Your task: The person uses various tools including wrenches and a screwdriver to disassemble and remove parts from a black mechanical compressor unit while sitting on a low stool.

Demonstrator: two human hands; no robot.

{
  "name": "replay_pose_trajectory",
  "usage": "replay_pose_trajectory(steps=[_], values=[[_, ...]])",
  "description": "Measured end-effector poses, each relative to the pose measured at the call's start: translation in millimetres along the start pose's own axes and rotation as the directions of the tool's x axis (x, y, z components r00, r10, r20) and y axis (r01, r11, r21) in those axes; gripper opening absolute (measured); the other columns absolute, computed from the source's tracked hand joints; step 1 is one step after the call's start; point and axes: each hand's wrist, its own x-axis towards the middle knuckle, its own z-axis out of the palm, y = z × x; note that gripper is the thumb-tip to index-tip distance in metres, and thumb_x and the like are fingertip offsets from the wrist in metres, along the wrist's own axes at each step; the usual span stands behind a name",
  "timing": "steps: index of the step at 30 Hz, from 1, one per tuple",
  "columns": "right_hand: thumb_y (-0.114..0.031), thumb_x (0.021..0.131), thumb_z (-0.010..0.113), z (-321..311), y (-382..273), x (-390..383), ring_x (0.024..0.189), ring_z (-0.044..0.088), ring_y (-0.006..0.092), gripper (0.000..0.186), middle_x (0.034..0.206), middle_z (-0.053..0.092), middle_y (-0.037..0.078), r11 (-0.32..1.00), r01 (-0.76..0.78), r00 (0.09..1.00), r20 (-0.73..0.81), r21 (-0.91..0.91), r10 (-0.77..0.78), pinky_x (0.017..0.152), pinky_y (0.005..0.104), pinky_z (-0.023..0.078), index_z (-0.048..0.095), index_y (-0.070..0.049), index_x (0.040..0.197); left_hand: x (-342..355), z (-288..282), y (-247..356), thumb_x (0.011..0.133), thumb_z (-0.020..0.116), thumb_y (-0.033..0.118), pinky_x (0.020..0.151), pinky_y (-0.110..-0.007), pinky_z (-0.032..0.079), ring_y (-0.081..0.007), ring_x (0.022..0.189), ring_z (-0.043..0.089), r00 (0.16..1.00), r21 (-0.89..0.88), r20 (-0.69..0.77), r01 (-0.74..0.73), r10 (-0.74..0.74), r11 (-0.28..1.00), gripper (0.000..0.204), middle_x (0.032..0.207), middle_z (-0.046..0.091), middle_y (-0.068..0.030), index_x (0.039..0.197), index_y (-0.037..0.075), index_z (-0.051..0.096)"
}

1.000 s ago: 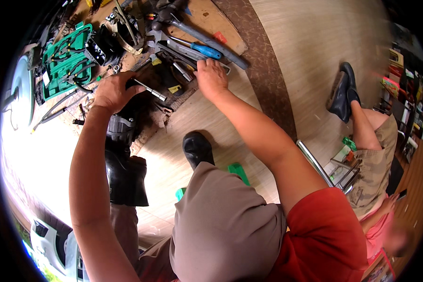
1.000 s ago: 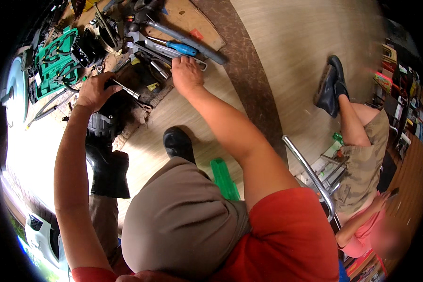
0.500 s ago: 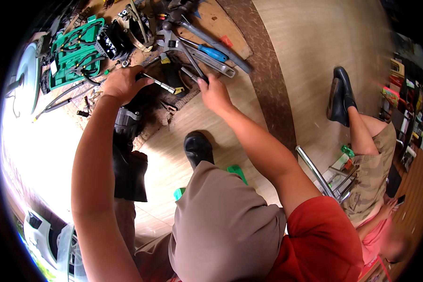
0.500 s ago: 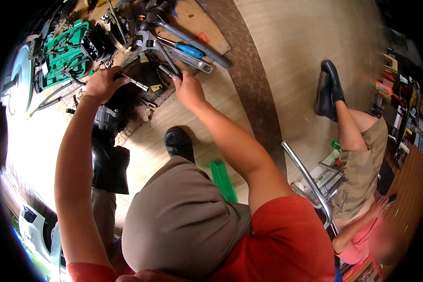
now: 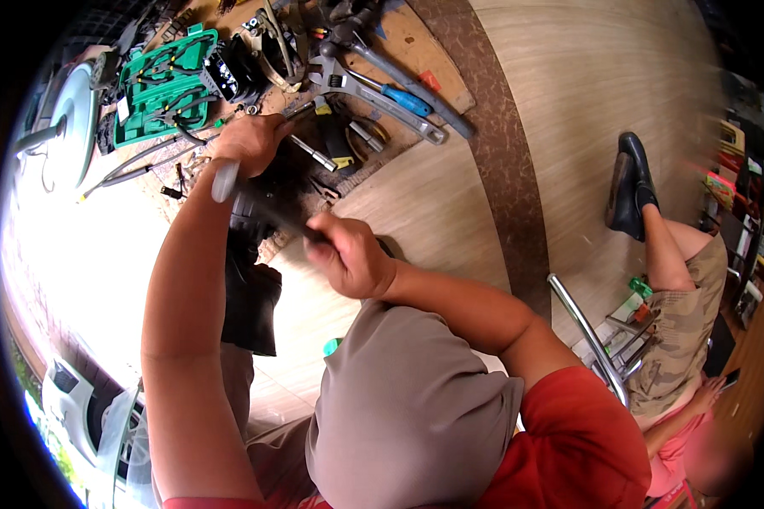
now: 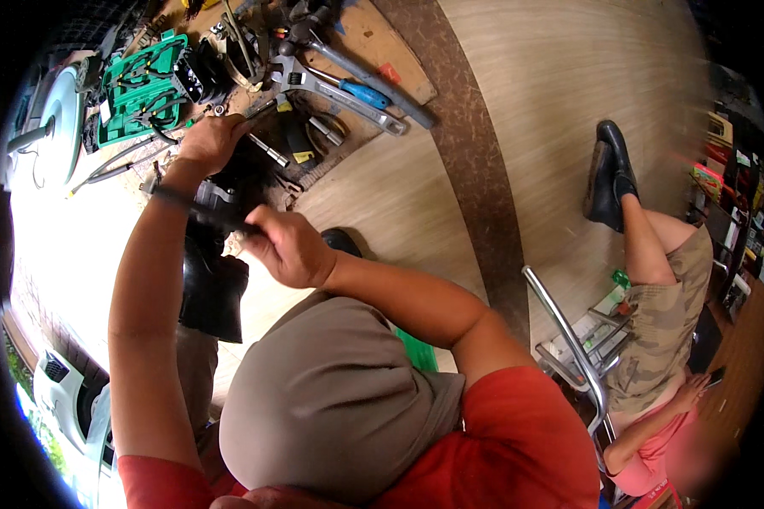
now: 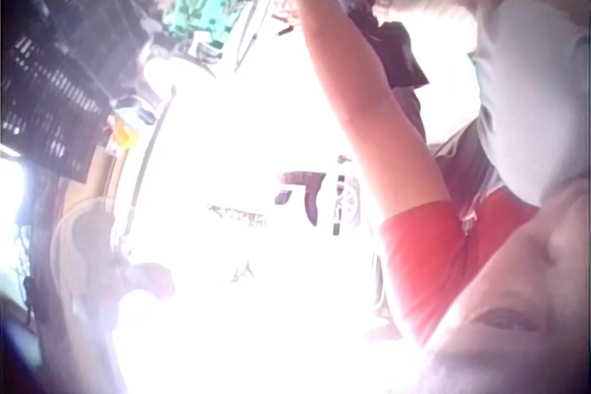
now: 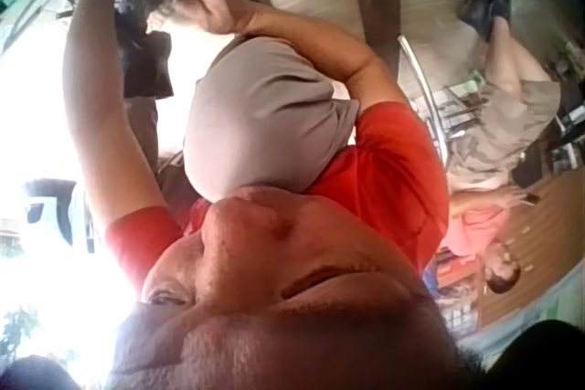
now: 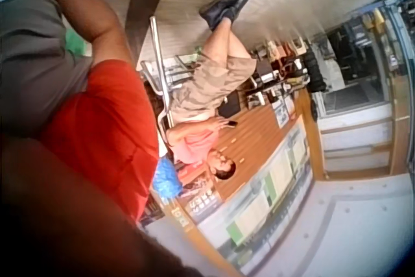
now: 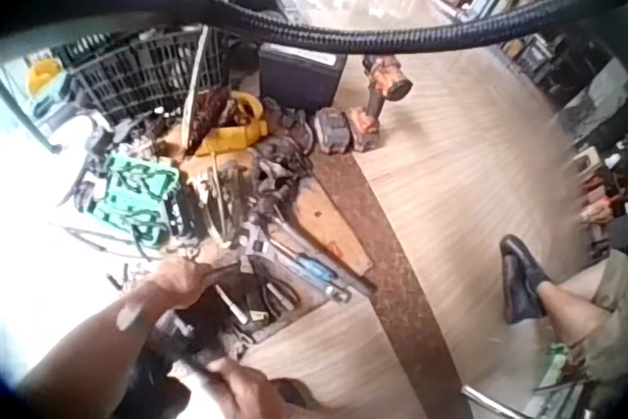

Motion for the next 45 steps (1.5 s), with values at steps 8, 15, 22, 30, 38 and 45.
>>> replay_pose_trajectory(steps=[8,15,22,30,38,45], values=[[-0.033,0.101,0.055,21.1,62.1,-45.3,0.063,0.054,0.0388,0.036,0.067,0.054,0.021,0.714,-0.690,0.719,0.001,0.118,0.695,0.060,0.0428,0.042,0.055,0.000,0.087,1.7,5.8,3.1,0.101,0.045,0.044,0.081,-0.050,0.053,-0.0387,0.094,0.068,0.999,0.073,-0.002,0.038,-0.038,0.997,0.039,0.098,0.071,-0.0175,0.110,0.015,0.068],[-0.025,0.100,0.056,8.5,69.1,-35.3,0.068,0.058,0.0434,0.028,0.068,0.055,0.022,0.720,-0.691,0.723,0.062,0.059,0.688,0.062,0.0452,0.045,0.056,0.002,0.093,4.8,-1.2,19.2,0.100,0.045,0.038,0.084,-0.047,0.054,-0.0348,0.099,0.068,0.993,0.110,0.088,0.075,-0.085,0.991,0.033,0.103,0.072,-0.0153,0.109,0.015,0.068],[-0.024,0.102,0.051,-5.2,1.0,-9.3,0.059,0.054,0.0325,0.024,0.064,0.052,0.018,0.953,-0.292,0.956,-0.003,0.080,0.293,0.058,0.0384,0.043,0.053,0.000,0.095,4.2,20.3,-1.4,0.099,0.048,0.037,0.078,-0.048,0.055,-0.0359,0.091,0.069,0.998,0.100,0.025,0.053,-0.056,0.994,0.030,0.095,0.072,-0.0163,0.103,0.013,0.067],[-0.040,0.104,0.047,-4.8,77.5,-47.9,0.061,0.056,0.0359,0.046,0.065,0.055,0.019,0.700,-0.712,0.694,-0.093,0.058,0.714,0.060,0.0443,0.045,0.054,0.000,0.082,3.9,13.1,8.8,0.100,0.047,0.037,0.080,-0.049,0.054,-0.0384,0.092,0.068,0.999,0.115,0.005,0.052,-0.053,0.992,0.032,0.095,0.072,-0.0176,0.103,0.012,0.067],[-0.025,0.096,0.057,-87.9,132.3,34.5,0.084,0.065,0.0423,0.024,0.089,0.067,0.024,0.503,-0.498,0.864,-0.354,-0.706,0.359,0.077,0.0526,0.052,0.061,-0.001,0.100,-0.5,10.7,11.2,0.099,0.048,0.036,0.078,-0.051,0.053,-0.0392,0.091,0.067,0.997,0.087,-0.015,0.075,-0.074,0.993,0.029,0.092,0.071,-0.0174,0.098,0.013,0.065],[-0.024,0.089,0.068,-85.6,148.0,50.9,0.101,0.058,0.0410,0.033,0.110,0.059,0.021,0.296,-0.385,0.907,-0.299,-0.874,0.297,0.088,0.0487,0.048,0.061,-0.003,0.113,-1.0,17.5,6.8,0.099,0.049,0.035,0.077,-0.050,0.053,-0.0391,0.087,0.068,0.997,0.084,-0.042,0.062,-0.059,0.995,0.029,0.090,0.071,-0.0168,0.097,0.012,0.066]])
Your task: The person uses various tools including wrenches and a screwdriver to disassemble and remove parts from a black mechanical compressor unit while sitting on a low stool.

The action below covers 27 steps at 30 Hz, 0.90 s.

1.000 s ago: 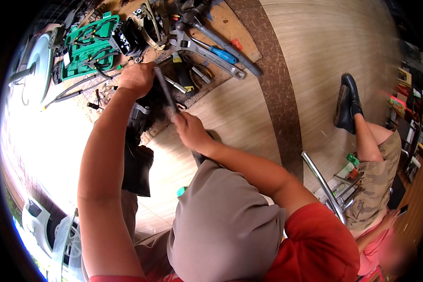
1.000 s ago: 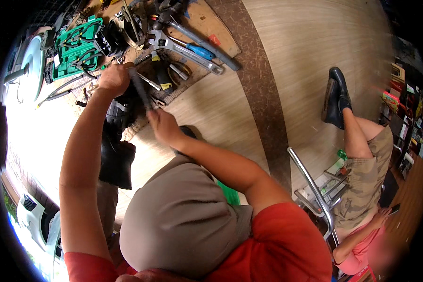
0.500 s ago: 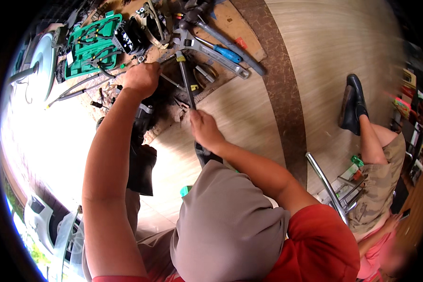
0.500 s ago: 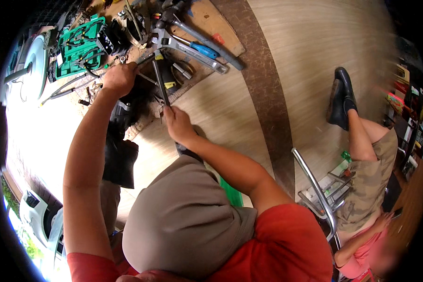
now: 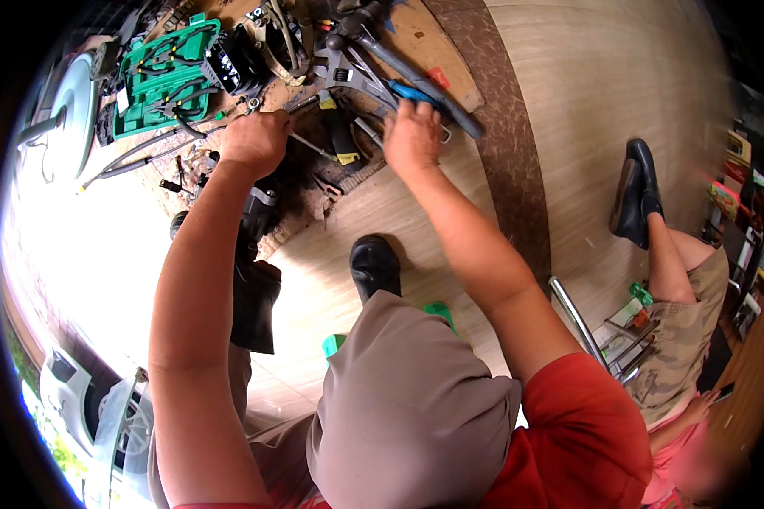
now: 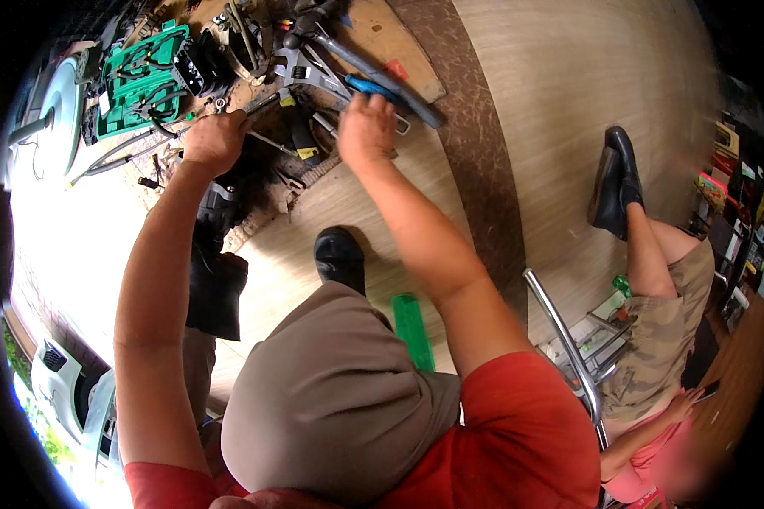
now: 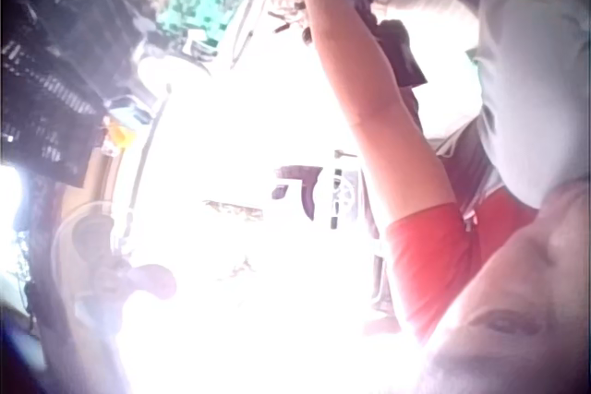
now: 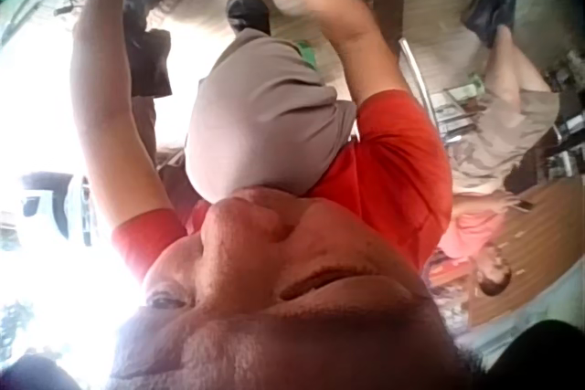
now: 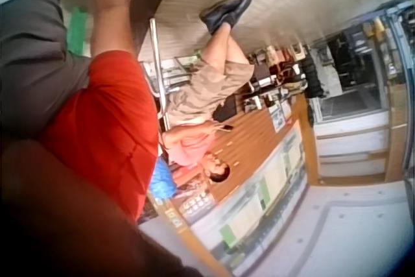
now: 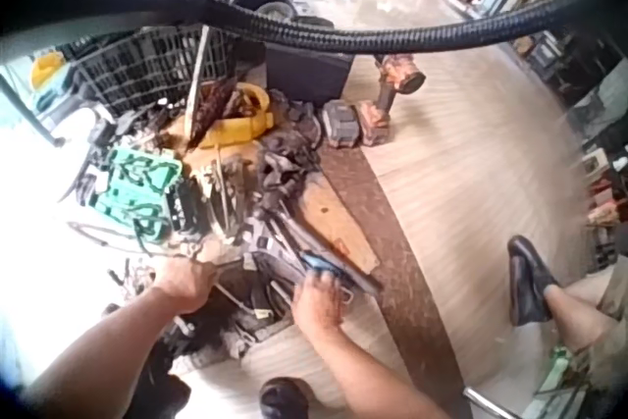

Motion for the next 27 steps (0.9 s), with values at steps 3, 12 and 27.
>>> replay_pose_trajectory(steps=[3,12,27], values=[[-0.020,0.086,0.069,-10.9,-46.8,-5.4,0.104,0.056,0.0366,0.036,0.114,0.057,0.020,0.973,0.191,0.975,0.091,0.126,-0.203,0.091,0.0463,0.046,0.060,-0.004,0.118,0.7,-1.5,0.8,0.098,0.050,0.035,0.079,-0.049,0.053,-0.0381,0.089,0.068,1.000,-0.009,0.010,0.005,-0.005,1.000,0.029,0.092,0.072,-0.0164,0.098,0.012,0.067],[-0.012,0.084,0.062,43.8,-87.3,0.5,0.090,0.066,0.0435,0.018,0.086,0.068,0.025,0.868,0.094,0.912,0.308,0.488,-0.271,0.083,0.0506,0.053,0.062,0.001,0.097,3.0,-4.1,-3.1,0.095,0.054,0.027,0.092,-0.045,0.049,-0.0364,0.107,0.063,0.985,-0.114,-0.157,-0.096,0.077,0.989,0.029,0.112,0.068,-0.0154,0.120,0.014,0.060],[-0.019,0.089,0.066,-55.8,28.9,-129.2,0.077,0.066,0.0382,0.023,0.082,0.066,0.023,0.657,-0.296,0.901,0.431,0.693,-0.049,0.067,0.0425,0.050,0.065,0.001,0.099,-29.4,-3.3,-2.7,0.094,0.063,0.031,0.113,-0.059,0.029,-0.0368,0.144,0.030,0.895,0.018,-0.445,0.045,-0.033,0.999,0.056,0.152,0.036,-0.0163,0.143,0.015,0.042]])
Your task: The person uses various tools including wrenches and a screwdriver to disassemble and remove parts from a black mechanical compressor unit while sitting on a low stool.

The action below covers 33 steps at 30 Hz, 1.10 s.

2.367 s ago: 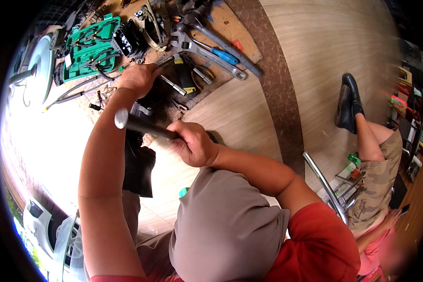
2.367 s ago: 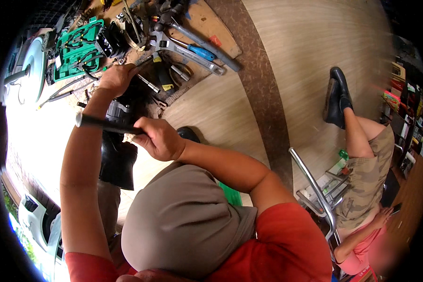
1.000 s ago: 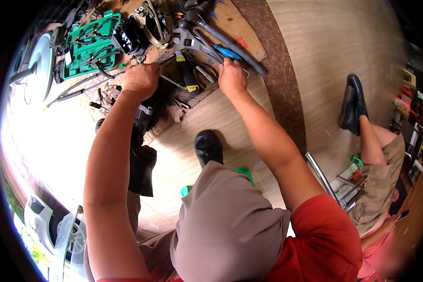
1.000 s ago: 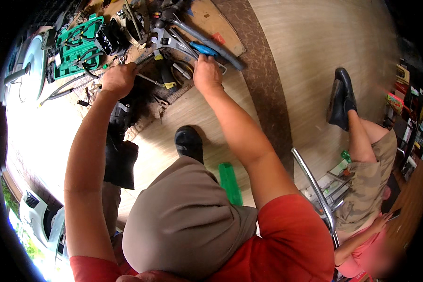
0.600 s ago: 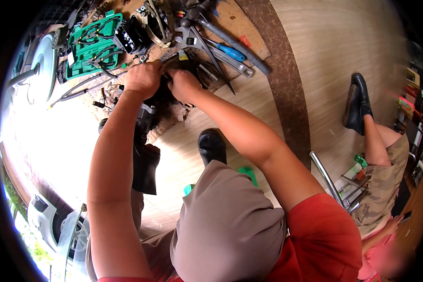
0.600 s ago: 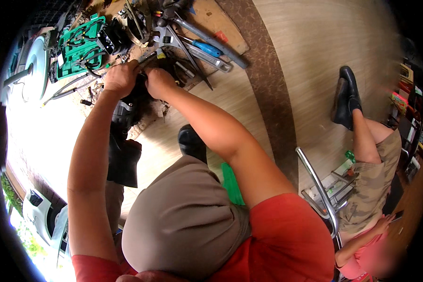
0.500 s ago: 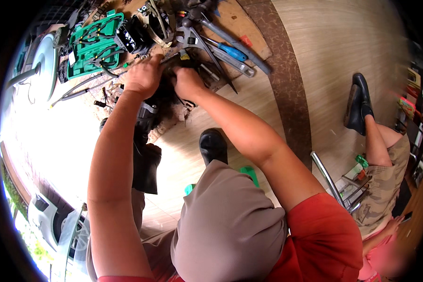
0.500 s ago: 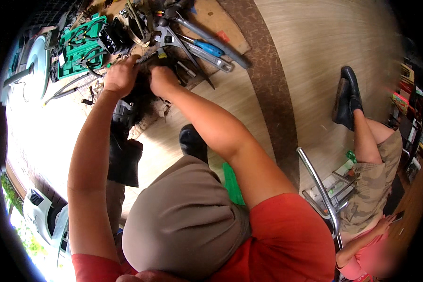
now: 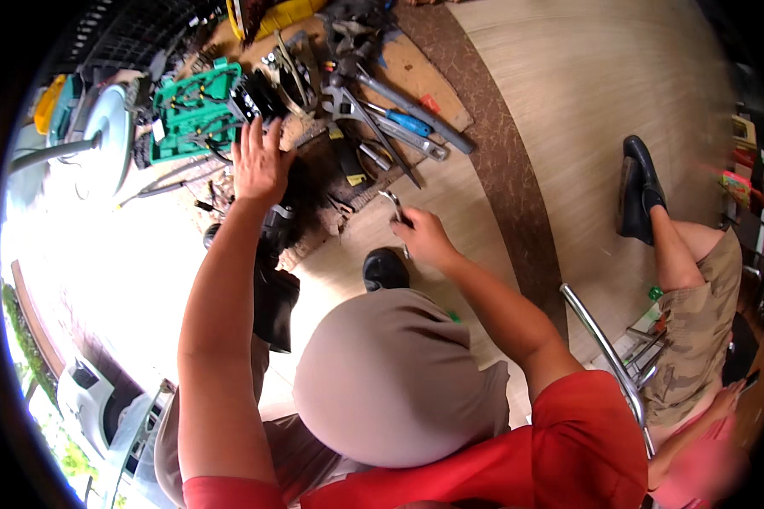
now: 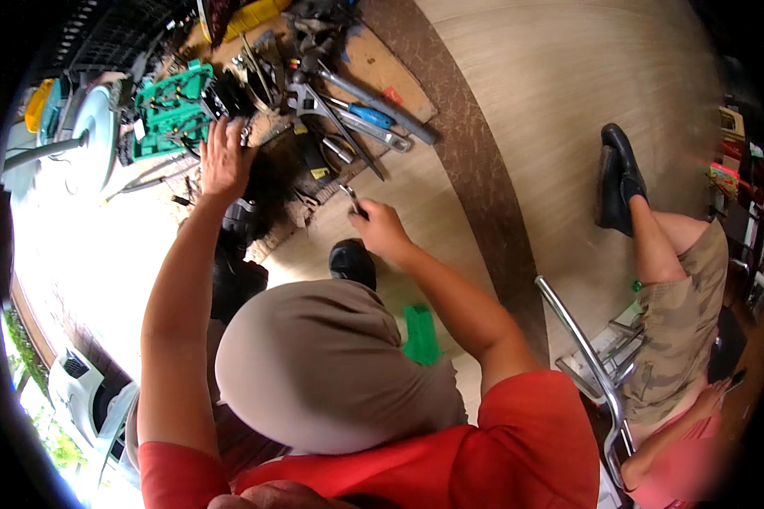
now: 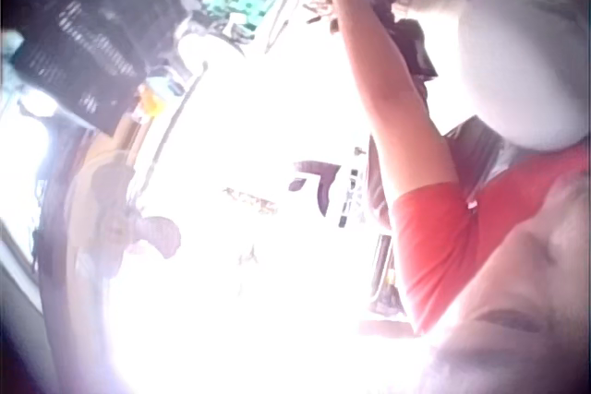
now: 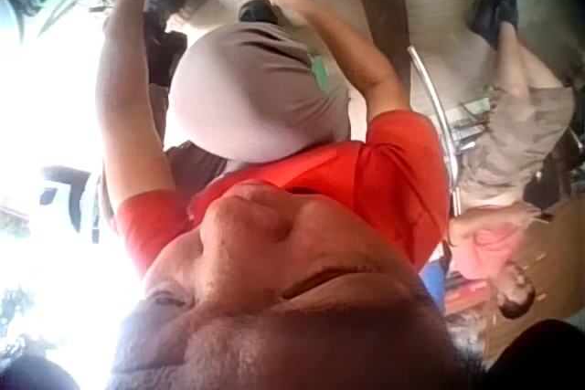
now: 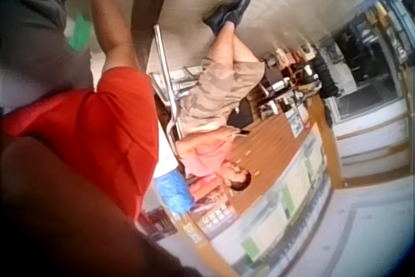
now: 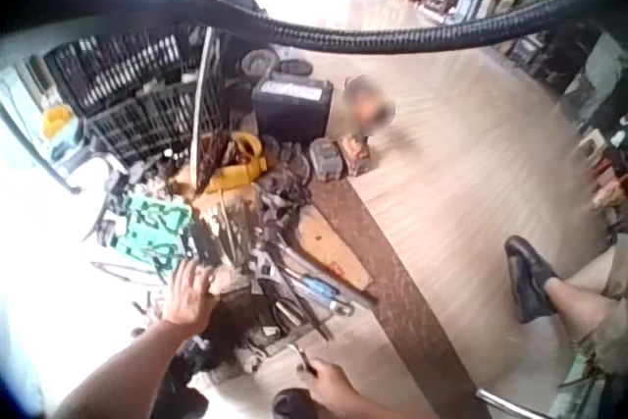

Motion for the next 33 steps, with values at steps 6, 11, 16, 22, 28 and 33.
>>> replay_pose_trajectory(steps=[6,11,16,22,28,33], values=[[-0.019,0.088,0.066,-25.5,22.1,-56.1,0.075,0.066,0.0313,0.023,0.083,0.067,0.019,1.000,-0.023,0.996,-0.090,-0.002,0.023,0.070,0.0383,0.050,0.066,0.001,0.100,-62.9,-113.4,-8.9,0.094,0.063,0.031,0.106,-0.046,0.042,-0.0359,0.128,0.052,0.828,-0.145,0.560,0.105,-0.006,0.984,0.047,0.134,0.057,-0.0190,0.135,0.009,0.055],[-0.018,0.087,0.067,-63.0,6.8,-97.2,0.073,0.063,0.0194,0.024,0.081,0.067,0.012,1.000,0.007,0.984,-0.181,-0.015,-0.010,0.070,0.0350,0.051,0.067,0.001,0.102,-133.9,-254.0,24.3,0.092,0.065,0.025,0.097,-0.045,0.048,-0.0384,0.117,0.059,0.801,-0.266,0.583,0.028,0.138,0.963,0.044,0.129,0.060,-0.0196,0.132,0.007,0.058],[-0.017,0.088,0.070,-115.7,-24.5,-127.9,0.077,0.060,0.0124,0.024,0.082,0.066,0.003,0.979,0.203,0.918,-0.346,-0.003,-0.191,0.071,0.0303,0.050,0.068,0.001,0.105,-198.2,-307.7,16.4,0.090,0.068,0.014,0.100,-0.043,0.047,-0.0381,0.119,0.058,0.915,-0.416,0.396,0.104,0.077,0.904,0.047,0.130,0.060,-0.0193,0.134,0.005,0.055],[-0.011,0.094,0.065,-179.3,-188.9,-162.6,0.076,0.056,0.0058,0.028,0.089,0.065,-0.001,0.928,0.368,0.763,-0.549,-0.065,-0.340,0.067,0.0209,0.045,0.067,0.001,0.119,-240.0,-318.0,-27.0,0.086,0.073,0.019,0.105,-0.043,0.044,-0.0385,0.126,0.052,0.970,-0.227,0.222,0.150,-0.099,0.962,0.054,0.137,0.055,-0.0214,0.135,0.005,0.054],[-0.008,0.092,0.068,-79.2,-367.3,-189.9,0.073,0.053,0.0051,0.032,0.084,0.062,-0.001,0.736,0.656,0.736,-0.071,-0.170,-0.673,0.065,0.0203,0.044,0.066,0.004,0.121,-212.4,-379.0,-27.4,0.096,0.064,0.023,0.094,-0.038,0.049,-0.0358,0.110,0.062,0.982,-0.569,-0.156,0.003,-0.111,0.822,0.044,0.127,0.063,-0.0199,0.134,0.004,0.055],[-0.008,0.095,0.063,49.5,-426.7,-133.5,0.064,0.052,0.0041,0.017,0.077,0.062,-0.001,0.827,0.552,0.769,0.320,0.102,-0.553,0.056,0.0229,0.045,0.068,0.003,0.108,-183.3,-383.2,-16.0,0.104,0.052,0.039,0.076,-0.031,0.049,-0.0154,0.086,0.059,0.991,-0.902,-0.122,-0.087,-0.057,0.422,0.047,0.097,0.066,-0.0102,0.129,0.000,0.060]])
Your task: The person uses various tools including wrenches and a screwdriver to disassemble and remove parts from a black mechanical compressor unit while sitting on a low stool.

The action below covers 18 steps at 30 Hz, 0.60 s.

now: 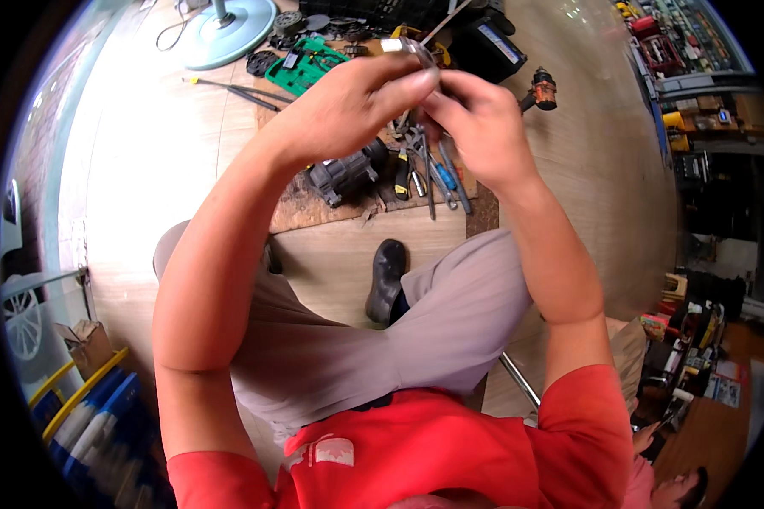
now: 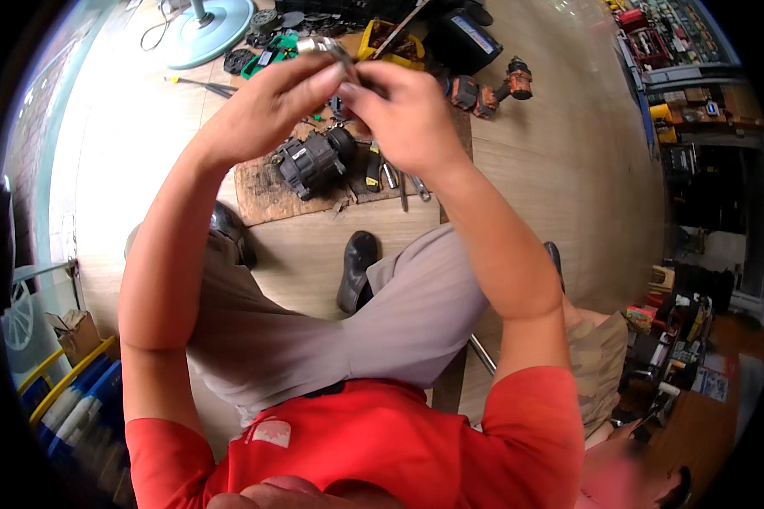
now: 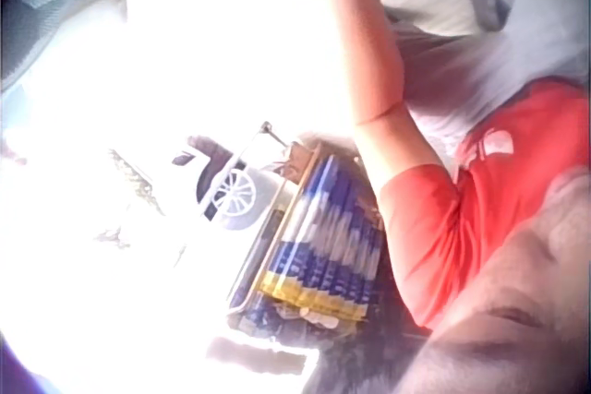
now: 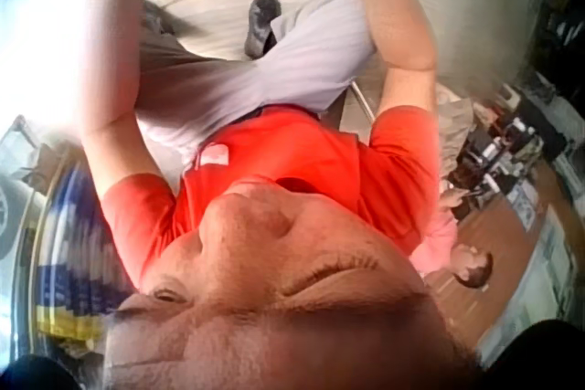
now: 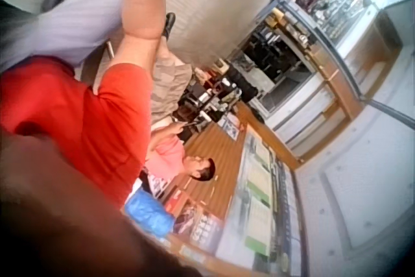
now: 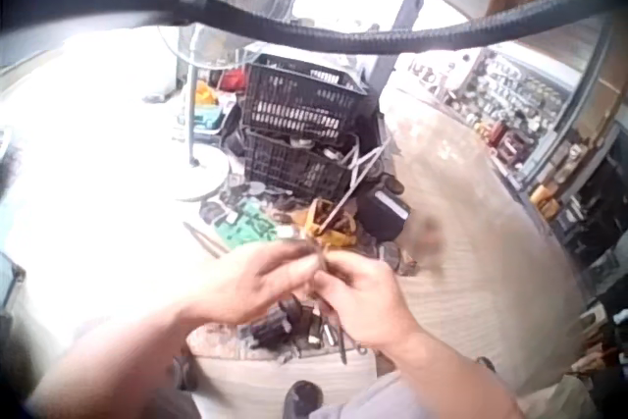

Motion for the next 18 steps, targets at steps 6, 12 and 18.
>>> replay_pose_trajectory(steps=[6,12,18], values=[[-0.007,0.096,0.064,47.0,31.3,77.5,0.093,0.061,0.0082,0.020,0.099,0.069,0.001,0.983,0.159,0.931,0.315,0.097,-0.182,0.082,0.0253,0.051,0.067,0.003,0.113,21.6,-12.3,-26.1,0.104,0.052,0.036,0.070,-0.030,0.052,-0.0144,0.083,0.065,0.853,-0.466,-0.420,0.092,-0.311,0.880,0.038,0.093,0.070,-0.0097,0.116,0.002,0.061],[-0.049,0.096,0.062,-2.9,270.4,158.7,0.078,0.061,0.0124,0.041,0.093,0.067,0.001,0.889,-0.450,0.892,0.094,0.086,0.443,0.069,0.0254,0.049,0.067,-0.009,0.101,20.4,-50.1,-31.4,0.105,0.051,0.034,0.077,-0.026,0.044,-0.0113,0.087,0.054,0.702,-0.277,-0.705,-0.142,-0.101,0.950,0.034,0.096,0.066,-0.0064,0.105,0.004,0.066],[-0.081,0.077,0.059,-8.9,435.6,122.4,0.136,0.042,0.0347,0.099,0.145,0.050,0.014,0.366,-0.925,0.374,-0.083,-0.101,0.924,0.101,0.0615,0.038,0.040,-0.017,0.149,7.2,-60.8,-30.8,0.106,0.048,0.035,0.062,-0.021,0.040,-0.0064,0.073,0.049,0.664,-0.188,-0.724,0.066,-0.184,0.980,0.037,0.087,0.063,-0.0015,0.107,0.002,0.066]])
